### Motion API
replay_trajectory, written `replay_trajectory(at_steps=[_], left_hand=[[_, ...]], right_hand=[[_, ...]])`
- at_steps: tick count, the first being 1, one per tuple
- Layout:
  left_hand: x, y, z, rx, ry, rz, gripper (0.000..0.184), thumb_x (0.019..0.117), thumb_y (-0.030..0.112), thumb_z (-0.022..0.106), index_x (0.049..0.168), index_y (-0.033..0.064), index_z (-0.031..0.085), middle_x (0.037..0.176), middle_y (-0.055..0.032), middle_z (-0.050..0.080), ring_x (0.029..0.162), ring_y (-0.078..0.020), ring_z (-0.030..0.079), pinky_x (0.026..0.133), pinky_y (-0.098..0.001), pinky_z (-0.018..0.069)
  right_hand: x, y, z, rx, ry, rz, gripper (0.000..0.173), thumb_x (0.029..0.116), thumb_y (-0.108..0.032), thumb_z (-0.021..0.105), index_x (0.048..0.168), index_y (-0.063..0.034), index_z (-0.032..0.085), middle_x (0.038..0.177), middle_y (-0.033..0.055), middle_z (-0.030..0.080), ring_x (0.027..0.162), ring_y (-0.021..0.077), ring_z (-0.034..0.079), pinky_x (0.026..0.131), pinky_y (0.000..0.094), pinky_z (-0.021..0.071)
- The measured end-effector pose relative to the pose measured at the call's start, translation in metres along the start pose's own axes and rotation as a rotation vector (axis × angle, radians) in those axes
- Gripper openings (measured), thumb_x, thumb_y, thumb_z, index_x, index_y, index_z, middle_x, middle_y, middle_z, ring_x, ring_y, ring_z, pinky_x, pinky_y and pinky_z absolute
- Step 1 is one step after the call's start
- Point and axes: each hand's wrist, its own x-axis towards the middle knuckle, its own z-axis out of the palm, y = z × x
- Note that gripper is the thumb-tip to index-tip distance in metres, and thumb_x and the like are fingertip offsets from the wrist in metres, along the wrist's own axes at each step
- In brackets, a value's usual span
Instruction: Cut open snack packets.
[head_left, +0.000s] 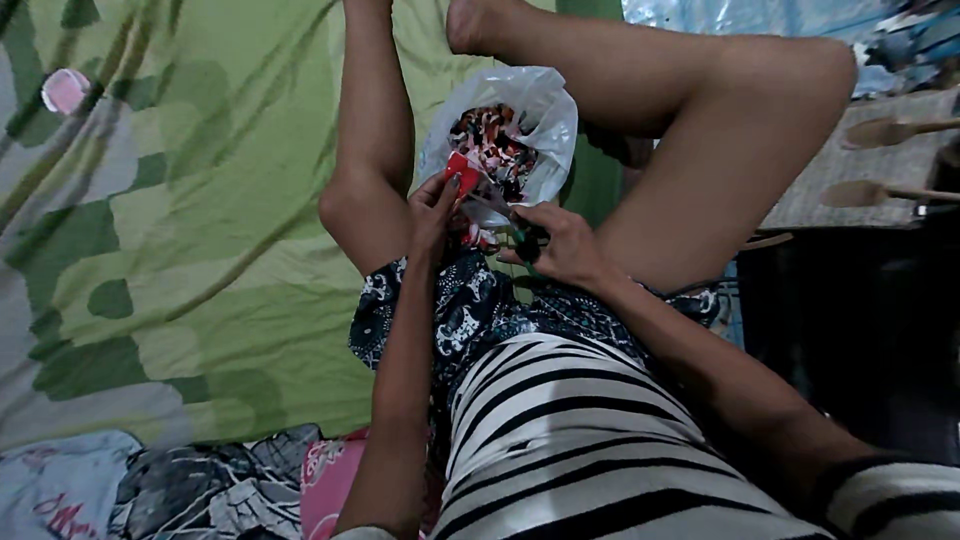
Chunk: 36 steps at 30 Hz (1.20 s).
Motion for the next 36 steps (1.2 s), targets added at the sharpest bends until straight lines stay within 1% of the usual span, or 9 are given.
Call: replay_trajectory(at_steps=[7, 10, 13, 15, 20, 26, 29, 31, 36], left_hand=[[0.000, 0.001, 0.000, 0.044, -0.016, 0.003, 0.015, 0.1019, 0.007, 0.053, 0.107, 0.0065, 0.067, 0.086, 0.0090, 0.069, 0.074, 0.0024, 0.063, 0.069, -0.0180, 0.0545], [-0.001, 0.001, 0.000, 0.107, -0.057, 0.013, 0.015, 0.1008, 0.006, 0.055, 0.110, 0.0016, 0.067, 0.087, 0.0075, 0.069, 0.076, 0.0027, 0.063, 0.070, -0.0180, 0.0543], [-0.002, 0.001, 0.000, 0.117, -0.106, 0.027, 0.015, 0.0994, 0.004, 0.056, 0.108, 0.0013, 0.068, 0.088, 0.0078, 0.071, 0.078, 0.0028, 0.065, 0.074, -0.0186, 0.0553], [-0.003, 0.001, 0.000, 0.134, -0.123, 0.042, 0.014, 0.0983, 0.003, 0.056, 0.103, 0.0027, 0.069, 0.086, 0.0094, 0.070, 0.077, 0.0041, 0.063, 0.074, -0.0177, 0.0545], [-0.002, -0.001, 0.000, 0.121, -0.115, 0.053, 0.015, 0.0980, 0.002, 0.056, 0.107, -0.0004, 0.068, 0.090, 0.0067, 0.071, 0.081, 0.0030, 0.065, 0.077, -0.0186, 0.0555], [-0.001, -0.001, 0.000, 0.120, -0.099, 0.065, 0.014, 0.0986, 0.006, 0.057, 0.108, 0.0018, 0.066, 0.089, 0.0081, 0.069, 0.080, 0.0034, 0.064, 0.075, -0.0184, 0.0548], [-0.002, 0.000, 0.000, 0.122, -0.111, 0.062, 0.015, 0.0971, 0.005, 0.059, 0.110, 0.0003, 0.066, 0.096, 0.0060, 0.070, 0.087, 0.0022, 0.065, 0.082, -0.0200, 0.0551], [-0.002, 0.002, -0.001, 0.127, -0.124, 0.037, 0.015, 0.0975, 0.004, 0.058, 0.110, 0.0001, 0.067, 0.095, 0.0060, 0.070, 0.086, 0.0025, 0.064, 0.081, -0.0199, 0.0550], [-0.001, 0.002, -0.002, 0.113, -0.163, -0.024, 0.014, 0.1008, 0.008, 0.054, 0.101, 0.0063, 0.068, 0.083, 0.0104, 0.068, 0.071, 0.0051, 0.061, 0.067, -0.0165, 0.0533]], right_hand=[[0.003, 0.003, 0.002, -0.011, -0.008, -0.003, 0.059, 0.0831, -0.040, 0.081, 0.128, -0.0027, 0.068, 0.103, 0.0159, 0.069, 0.081, 0.0274, 0.068, 0.069, 0.0458, 0.0577], [0.006, 0.002, 0.004, 0.022, -0.015, -0.002, 0.061, 0.0836, -0.039, 0.081, 0.129, -0.0009, 0.067, 0.104, 0.0165, 0.068, 0.080, 0.0266, 0.067, 0.068, 0.0453, 0.0575], [0.011, 0.005, 0.007, 0.053, 0.001, 0.000, 0.063, 0.0830, -0.040, 0.081, 0.128, 0.0008, 0.067, 0.104, 0.0177, 0.069, 0.081, 0.0275, 0.067, 0.069, 0.0464, 0.0569], [0.014, 0.005, 0.009, 0.075, 0.020, 0.003, 0.060, 0.0833, -0.038, 0.080, 0.127, 0.0022, 0.068, 0.103, 0.0189, 0.070, 0.083, 0.0284, 0.068, 0.072, 0.0474, 0.0564], [0.016, 0.002, 0.009, 0.082, 0.003, 0.024, 0.054, 0.0830, -0.029, 0.082, 0.124, 0.0021, 0.069, 0.105, 0.0198, 0.073, 0.089, 0.0311, 0.071, 0.079, 0.0498, 0.0572], [0.014, -0.003, 0.005, 0.112, -0.039, 0.082, 0.050, 0.0825, -0.026, 0.084, 0.122, 0.0013, 0.070, 0.098, 0.0180, 0.074, 0.082, 0.0288, 0.071, 0.077, 0.0493, 0.0571], [0.012, -0.006, 0.005, 0.115, -0.064, 0.100, 0.044, 0.0817, -0.026, 0.085, 0.115, -0.0016, 0.071, 0.088, 0.0144, 0.072, 0.073, 0.0253, 0.069, 0.068, 0.0459, 0.0557], [0.010, -0.005, 0.008, 0.153, -0.075, 0.124, 0.047, 0.0812, -0.029, 0.085, 0.115, 0.0000, 0.071, 0.088, 0.0145, 0.072, 0.074, 0.0238, 0.069, 0.070, 0.0453, 0.0561], [0.008, -0.013, 0.008, 0.294, -0.099, 0.190, 0.041, 0.0808, -0.031, 0.083, 0.109, -0.0038, 0.072, 0.086, 0.0062, 0.069, 0.070, 0.0102, 0.062, 0.066, 0.0321, 0.0528]])
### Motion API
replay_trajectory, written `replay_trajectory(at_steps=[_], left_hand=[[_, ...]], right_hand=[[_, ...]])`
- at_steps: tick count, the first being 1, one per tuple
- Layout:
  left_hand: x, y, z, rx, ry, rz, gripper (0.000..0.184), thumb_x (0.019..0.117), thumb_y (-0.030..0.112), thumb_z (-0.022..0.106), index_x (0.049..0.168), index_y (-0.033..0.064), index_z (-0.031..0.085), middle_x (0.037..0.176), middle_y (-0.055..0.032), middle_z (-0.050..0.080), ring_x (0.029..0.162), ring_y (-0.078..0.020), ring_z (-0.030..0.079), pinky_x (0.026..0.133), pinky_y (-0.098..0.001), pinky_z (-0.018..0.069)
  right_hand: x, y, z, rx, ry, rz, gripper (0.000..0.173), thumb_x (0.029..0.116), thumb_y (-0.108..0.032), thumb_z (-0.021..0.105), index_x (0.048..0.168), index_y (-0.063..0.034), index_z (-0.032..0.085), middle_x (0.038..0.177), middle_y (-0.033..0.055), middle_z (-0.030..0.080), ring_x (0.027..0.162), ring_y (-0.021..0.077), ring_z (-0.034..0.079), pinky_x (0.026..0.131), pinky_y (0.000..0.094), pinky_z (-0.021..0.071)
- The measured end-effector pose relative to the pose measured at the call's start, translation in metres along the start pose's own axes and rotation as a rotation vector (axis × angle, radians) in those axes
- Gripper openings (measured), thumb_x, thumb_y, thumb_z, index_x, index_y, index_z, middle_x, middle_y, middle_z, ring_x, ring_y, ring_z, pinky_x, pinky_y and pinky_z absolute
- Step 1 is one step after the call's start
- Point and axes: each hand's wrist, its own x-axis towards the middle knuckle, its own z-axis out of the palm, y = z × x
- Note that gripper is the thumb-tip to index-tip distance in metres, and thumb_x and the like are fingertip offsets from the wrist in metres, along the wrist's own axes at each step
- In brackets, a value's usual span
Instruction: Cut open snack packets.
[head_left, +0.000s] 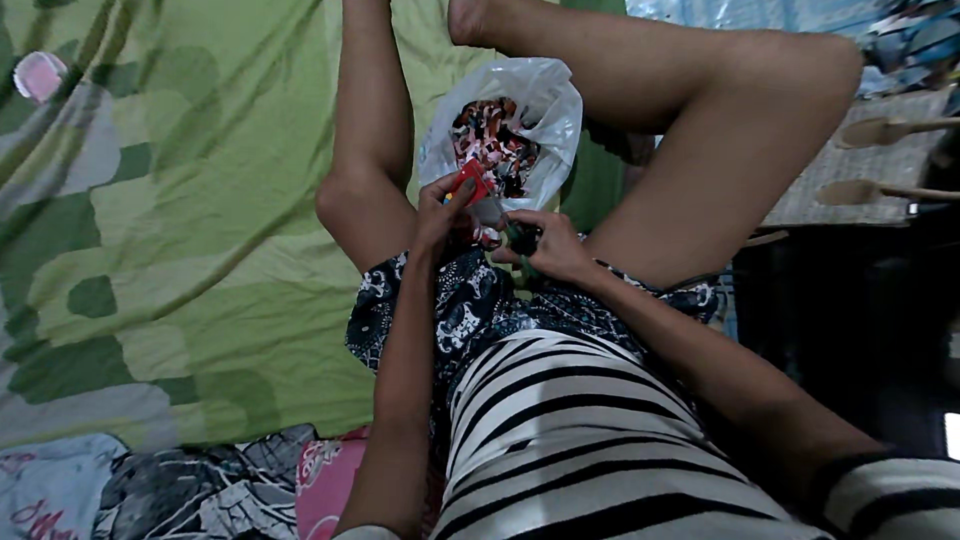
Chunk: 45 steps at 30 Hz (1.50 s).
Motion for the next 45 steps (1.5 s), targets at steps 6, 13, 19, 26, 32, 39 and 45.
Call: replay_trajectory(at_steps=[6, 13, 19, 26, 32, 39, 45], left_hand=[[0.000, 0.005, 0.001, 0.004, -0.027, -0.109, 0.017, 0.1039, 0.011, 0.052, 0.100, 0.0040, 0.067, 0.080, 0.0050, 0.067, 0.065, 0.0000, 0.062, 0.059, -0.0197, 0.0553], [0.002, 0.003, 0.000, 0.028, -0.009, -0.079, 0.017, 0.1026, 0.010, 0.054, 0.099, 0.0030, 0.069, 0.080, 0.0054, 0.068, 0.068, 0.0008, 0.063, 0.064, -0.0197, 0.0553], [0.005, -0.001, -0.001, -0.017, -0.014, -0.066, 0.016, 0.1033, 0.010, 0.052, 0.098, 0.0065, 0.067, 0.077, 0.0081, 0.066, 0.065, 0.0029, 0.060, 0.061, -0.0167, 0.0524], [0.004, 0.003, -0.008, -0.189, -0.200, -0.139, 0.023, 0.1052, 0.015, 0.044, 0.116, 0.0096, 0.064, 0.083, 0.0088, 0.069, 0.063, 0.0025, 0.061, 0.056, -0.0152, 0.0529], [0.003, 0.007, -0.005, -0.282, -0.201, -0.122, 0.023, 0.1037, 0.009, 0.042, 0.096, 0.0164, 0.063, 0.074, 0.0120, 0.066, 0.058, 0.0051, 0.056, 0.054, -0.0128, 0.0481], [0.003, 0.006, -0.002, -0.153, -0.223, -0.133, 0.022, 0.1023, 0.008, 0.048, 0.089, 0.0159, 0.063, 0.071, 0.0128, 0.065, 0.059, 0.0052, 0.057, 0.057, -0.0145, 0.0504], [0.004, 0.006, -0.001, -0.127, -0.231, -0.165, 0.019, 0.1016, 0.006, 0.050, 0.091, 0.0111, 0.064, 0.073, 0.0090, 0.067, 0.062, 0.0017, 0.062, 0.060, -0.0174, 0.0549]], right_hand=[[0.003, 0.002, -0.001, 0.044, -0.010, 0.066, 0.055, 0.0809, -0.041, 0.082, 0.119, -0.0028, 0.070, 0.094, 0.0078, 0.072, 0.076, 0.0101, 0.066, 0.072, 0.0334, 0.0565], [0.004, 0.001, 0.002, 0.046, -0.017, 0.073, 0.048, 0.0828, -0.033, 0.083, 0.120, -0.0042, 0.070, 0.096, 0.0073, 0.073, 0.079, 0.0086, 0.067, 0.075, 0.0310, 0.0565], [0.005, 0.009, 0.006, 0.133, -0.054, 0.066, 0.038, 0.0832, -0.023, 0.082, 0.112, -0.0016, 0.068, 0.084, 0.0039, 0.067, 0.068, 0.0074, 0.064, 0.065, 0.0277, 0.0571], [0.001, 0.011, 0.008, 0.651, -0.254, 0.068, 0.027, 0.0889, -0.022, 0.074, 0.110, -0.0088, 0.064, 0.071, -0.0060, 0.061, 0.055, 0.0012, 0.058, 0.048, 0.0166, 0.0515], [-0.001, 0.014, 0.008, 0.886, -0.363, 0.056, 0.047, 0.0846, -0.051, 0.079, 0.109, -0.0136, 0.064, 0.072, -0.0074, 0.060, 0.050, 0.0004, 0.054, 0.045, 0.0152, 0.0482], [0.001, 0.019, 0.014, 0.942, -0.319, -0.001, 0.053, 0.0877, -0.062, 0.069, 0.113, -0.0152, 0.064, 0.076, -0.0101, 0.063, 0.053, -0.0004, 0.057, 0.048, 0.0152, 0.0514], [0.001, 0.015, 0.017, 0.889, -0.274, 0.011, 0.044, 0.0883, -0.055, 0.074, 0.106, -0.0153, 0.063, 0.073, -0.0069, 0.060, 0.052, 0.0010, 0.054, 0.047, 0.0156, 0.0497]])
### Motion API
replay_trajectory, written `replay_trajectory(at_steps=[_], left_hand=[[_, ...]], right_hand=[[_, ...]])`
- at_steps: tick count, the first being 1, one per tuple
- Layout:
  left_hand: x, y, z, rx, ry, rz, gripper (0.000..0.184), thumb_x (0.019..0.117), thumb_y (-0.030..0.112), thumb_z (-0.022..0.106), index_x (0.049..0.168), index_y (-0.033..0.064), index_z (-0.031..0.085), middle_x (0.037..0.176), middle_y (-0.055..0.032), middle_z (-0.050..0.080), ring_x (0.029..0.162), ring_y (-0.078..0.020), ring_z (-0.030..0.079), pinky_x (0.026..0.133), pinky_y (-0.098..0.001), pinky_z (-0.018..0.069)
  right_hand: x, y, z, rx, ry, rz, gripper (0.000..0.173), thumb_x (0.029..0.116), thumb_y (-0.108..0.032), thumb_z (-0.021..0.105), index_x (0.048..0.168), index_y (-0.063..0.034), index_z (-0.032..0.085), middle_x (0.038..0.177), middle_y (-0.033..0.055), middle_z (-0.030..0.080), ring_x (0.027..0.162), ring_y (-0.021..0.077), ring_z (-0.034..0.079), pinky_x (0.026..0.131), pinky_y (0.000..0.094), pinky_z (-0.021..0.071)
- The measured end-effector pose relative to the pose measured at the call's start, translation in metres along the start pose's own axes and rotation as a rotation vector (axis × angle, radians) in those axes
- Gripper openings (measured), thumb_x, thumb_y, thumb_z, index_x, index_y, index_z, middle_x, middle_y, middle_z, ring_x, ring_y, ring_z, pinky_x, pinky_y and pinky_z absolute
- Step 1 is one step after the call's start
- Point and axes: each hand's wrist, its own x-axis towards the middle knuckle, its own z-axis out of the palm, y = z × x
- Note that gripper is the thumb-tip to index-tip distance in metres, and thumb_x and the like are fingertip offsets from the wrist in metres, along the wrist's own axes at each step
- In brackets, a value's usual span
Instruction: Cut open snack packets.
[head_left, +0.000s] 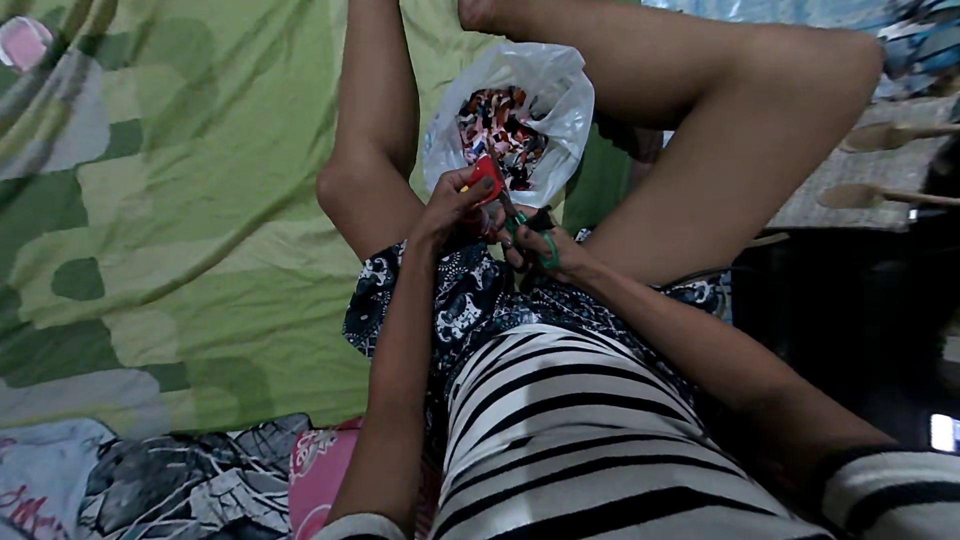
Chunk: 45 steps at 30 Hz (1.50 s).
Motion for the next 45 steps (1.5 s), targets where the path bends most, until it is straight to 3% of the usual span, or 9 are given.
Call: replay_trajectory(at_steps=[5, 11, 14, 18, 21, 25, 34, 40, 45], left_hand=[[0.000, 0.000, 0.001, 0.016, 0.038, 0.007, 0.020, 0.1009, 0.005, 0.050, 0.088, 0.0122, 0.063, 0.072, 0.0100, 0.065, 0.060, 0.0027, 0.060, 0.058, -0.0163, 0.0533], [0.002, 0.000, 0.000, 0.076, -0.055, -0.015, 0.017, 0.0991, 0.007, 0.052, 0.088, 0.0108, 0.063, 0.068, 0.0098, 0.064, 0.058, 0.0027, 0.059, 0.058, -0.0165, 0.0523], [0.002, 0.001, 0.001, 0.093, -0.041, -0.022, 0.017, 0.0999, 0.006, 0.053, 0.087, 0.0098, 0.064, 0.070, 0.0099, 0.065, 0.062, 0.0032, 0.060, 0.062, -0.0164, 0.0533], [0.001, 0.001, 0.001, 0.077, -0.032, -0.018, 0.019, 0.1000, 0.005, 0.052, 0.086, 0.0114, 0.064, 0.070, 0.0106, 0.066, 0.060, 0.0041, 0.060, 0.060, -0.0154, 0.0527], [0.001, -0.001, 0.000, 0.064, -0.042, 0.003, 0.019, 0.0988, 0.006, 0.054, 0.085, 0.0126, 0.065, 0.070, 0.0116, 0.065, 0.059, 0.0047, 0.058, 0.058, -0.0151, 0.0515], [0.000, 0.002, 0.000, 0.075, -0.068, -0.021, 0.018, 0.0981, 0.006, 0.054, 0.085, 0.0120, 0.064, 0.069, 0.0110, 0.065, 0.059, 0.0040, 0.059, 0.058, -0.0158, 0.0524], [0.001, 0.000, 0.000, 0.081, -0.021, -0.007, 0.018, 0.0984, 0.005, 0.054, 0.085, 0.0113, 0.064, 0.070, 0.0105, 0.066, 0.060, 0.0037, 0.059, 0.059, -0.0160, 0.0523], [0.001, 0.001, -0.001, 0.124, -0.050, -0.033, 0.018, 0.0980, 0.003, 0.056, 0.085, 0.0097, 0.065, 0.069, 0.0111, 0.064, 0.060, 0.0051, 0.057, 0.059, -0.0146, 0.0507], [0.002, -0.001, -0.002, 0.099, -0.004, -0.019, 0.018, 0.0992, 0.004, 0.055, 0.086, 0.0097, 0.066, 0.070, 0.0090, 0.067, 0.060, 0.0029, 0.060, 0.059, -0.0167, 0.0535]], right_hand=[[0.001, 0.001, 0.001, 0.004, 0.030, 0.010, 0.035, 0.0858, -0.042, 0.080, 0.103, -0.0170, 0.063, 0.072, -0.0090, 0.061, 0.051, 0.0005, 0.055, 0.047, 0.0160, 0.0501], [0.006, 0.004, -0.003, 0.056, 0.003, -0.020, 0.053, 0.0888, -0.065, 0.066, 0.108, -0.0163, 0.061, 0.078, -0.0097, 0.063, 0.060, 0.0010, 0.060, 0.056, 0.0159, 0.0525], [0.007, 0.004, -0.003, 0.047, 0.020, -0.012, 0.045, 0.0878, -0.056, 0.073, 0.105, -0.0157, 0.061, 0.076, -0.0099, 0.063, 0.057, 0.0006, 0.058, 0.054, 0.0161, 0.0512], [0.006, 0.002, 0.001, -0.006, 0.065, -0.005, 0.036, 0.0837, -0.045, 0.081, 0.099, -0.0183, 0.061, 0.076, -0.0129, 0.062, 0.053, -0.0014, 0.055, 0.049, 0.0153, 0.0508], [0.005, 0.003, 0.003, 0.021, 0.049, -0.034, 0.042, 0.0849, -0.053, 0.077, 0.100, -0.0167, 0.063, 0.075, -0.0110, 0.062, 0.054, 0.0000, 0.056, 0.050, 0.0165, 0.0517], [0.007, 0.004, -0.003, 0.079, -0.017, -0.015, 0.059, 0.0843, -0.073, 0.062, 0.107, -0.0182, 0.063, 0.080, -0.0106, 0.064, 0.064, 0.0012, 0.060, 0.060, 0.0177, 0.0533], [0.008, 0.002, -0.002, 0.039, 0.050, -0.012, 0.039, 0.0842, -0.046, 0.080, 0.101, -0.0158, 0.063, 0.073, -0.0111, 0.063, 0.052, -0.0006, 0.056, 0.049, 0.0154, 0.0498], [0.009, 0.001, -0.005, 0.090, 0.049, 0.045, 0.059, 0.0838, -0.071, 0.066, 0.105, -0.0163, 0.063, 0.077, -0.0105, 0.064, 0.058, 0.0010, 0.059, 0.055, 0.0175, 0.0524], [0.010, -0.002, -0.003, 0.075, 0.079, 0.039, 0.042, 0.0839, -0.053, 0.078, 0.098, -0.0166, 0.064, 0.071, -0.0112, 0.061, 0.051, -0.0016, 0.053, 0.048, 0.0143, 0.0474]])
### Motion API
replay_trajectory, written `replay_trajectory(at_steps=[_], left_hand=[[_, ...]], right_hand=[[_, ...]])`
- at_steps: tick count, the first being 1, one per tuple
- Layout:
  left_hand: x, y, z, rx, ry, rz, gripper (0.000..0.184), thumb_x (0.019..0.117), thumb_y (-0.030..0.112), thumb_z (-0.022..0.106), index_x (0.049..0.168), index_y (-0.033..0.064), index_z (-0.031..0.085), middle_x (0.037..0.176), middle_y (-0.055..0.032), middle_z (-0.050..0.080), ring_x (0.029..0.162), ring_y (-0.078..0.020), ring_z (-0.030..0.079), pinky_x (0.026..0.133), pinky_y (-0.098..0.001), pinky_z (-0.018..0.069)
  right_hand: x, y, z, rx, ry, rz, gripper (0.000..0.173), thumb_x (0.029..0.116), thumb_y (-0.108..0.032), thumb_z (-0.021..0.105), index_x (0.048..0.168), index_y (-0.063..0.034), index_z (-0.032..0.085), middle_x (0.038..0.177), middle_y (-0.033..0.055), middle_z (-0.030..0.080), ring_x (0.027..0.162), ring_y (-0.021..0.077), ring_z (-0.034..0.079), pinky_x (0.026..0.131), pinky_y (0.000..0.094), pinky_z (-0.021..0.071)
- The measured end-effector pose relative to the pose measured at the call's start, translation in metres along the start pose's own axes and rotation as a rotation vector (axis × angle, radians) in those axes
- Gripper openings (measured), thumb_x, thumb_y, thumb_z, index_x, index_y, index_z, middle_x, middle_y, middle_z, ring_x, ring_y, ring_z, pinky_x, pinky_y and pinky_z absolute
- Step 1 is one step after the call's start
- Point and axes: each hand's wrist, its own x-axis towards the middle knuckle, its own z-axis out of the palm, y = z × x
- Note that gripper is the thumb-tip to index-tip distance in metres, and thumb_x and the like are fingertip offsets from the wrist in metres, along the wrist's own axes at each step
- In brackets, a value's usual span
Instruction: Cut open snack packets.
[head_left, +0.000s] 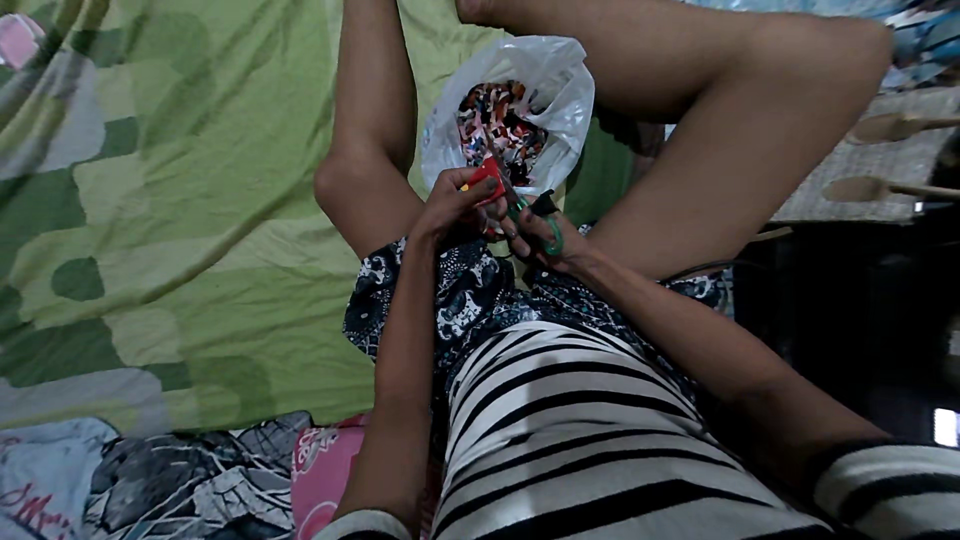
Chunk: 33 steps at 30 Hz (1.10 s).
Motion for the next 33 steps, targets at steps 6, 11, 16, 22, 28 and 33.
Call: replay_trajectory(at_steps=[6, 11, 16, 22, 28, 33], left_hand=[[0.000, 0.000, 0.001, 0.044, 0.065, 0.020, 0.012, 0.0988, 0.006, 0.057, 0.090, 0.0077, 0.066, 0.075, 0.0085, 0.067, 0.066, 0.0023, 0.062, 0.065, -0.0185, 0.0550], [0.003, -0.003, 0.000, 0.015, 0.174, 0.046, 0.012, 0.1009, 0.009, 0.056, 0.094, 0.0087, 0.066, 0.080, 0.0088, 0.068, 0.071, 0.0019, 0.064, 0.069, -0.0202, 0.0562], [0.009, -0.008, 0.001, -0.032, 0.255, -0.002, 0.022, 0.1076, 0.014, 0.046, 0.114, 0.0039, 0.065, 0.083, 0.0056, 0.066, 0.064, 0.0025, 0.057, 0.057, -0.0157, 0.0485], [0.008, -0.009, 0.000, -0.057, 0.231, 0.000, 0.029, 0.1079, 0.015, 0.046, 0.130, 0.0035, 0.060, 0.093, 0.0029, 0.068, 0.068, 0.0012, 0.060, 0.059, -0.0164, 0.0511], [0.004, -0.009, 0.002, -0.054, 0.333, 0.091, 0.017, 0.1052, 0.011, 0.050, 0.099, 0.0079, 0.065, 0.078, 0.0082, 0.066, 0.067, 0.0023, 0.060, 0.062, -0.0170, 0.0522], [0.001, -0.007, 0.001, -0.151, 0.293, 0.111, 0.018, 0.1057, 0.012, 0.048, 0.100, 0.0096, 0.064, 0.080, 0.0070, 0.067, 0.069, -0.0002, 0.063, 0.065, -0.0199, 0.0552]], right_hand=[[0.000, -0.006, 0.004, -0.059, 0.080, 0.023, 0.016, 0.0877, -0.023, 0.073, 0.098, -0.0161, 0.062, 0.070, -0.0126, 0.062, 0.050, -0.0037, 0.051, 0.046, 0.0127, 0.0451], [0.000, -0.007, 0.000, -0.011, 0.164, -0.009, 0.022, 0.0915, -0.025, 0.072, 0.104, -0.0146, 0.057, 0.070, -0.0115, 0.059, 0.051, -0.0023, 0.054, 0.047, 0.0127, 0.0477], [0.003, -0.008, -0.002, -0.031, 0.239, -0.094, 0.019, 0.0951, -0.018, 0.067, 0.111, -0.0111, 0.059, 0.072, -0.0102, 0.060, 0.054, -0.0008, 0.057, 0.053, 0.0142, 0.0521], [0.002, -0.009, 0.003, -0.113, 0.289, -0.076, 0.018, 0.0956, -0.008, 0.061, 0.113, -0.0064, 0.060, 0.072, -0.0093, 0.061, 0.054, -0.0007, 0.057, 0.053, 0.0151, 0.0528], [-0.004, -0.006, 0.003, -0.418, 0.187, -0.196, 0.035, 0.0907, -0.029, 0.070, 0.112, -0.0027, 0.061, 0.071, -0.0119, 0.060, 0.056, -0.0015, 0.059, 0.054, 0.0180, 0.0547], [-0.011, -0.004, -0.002, -0.851, 0.276, -0.174, 0.055, 0.0820, -0.044, 0.079, 0.117, -0.0037, 0.068, 0.084, -0.0019, 0.064, 0.069, 0.0003, 0.057, 0.065, 0.0220, 0.0514]])
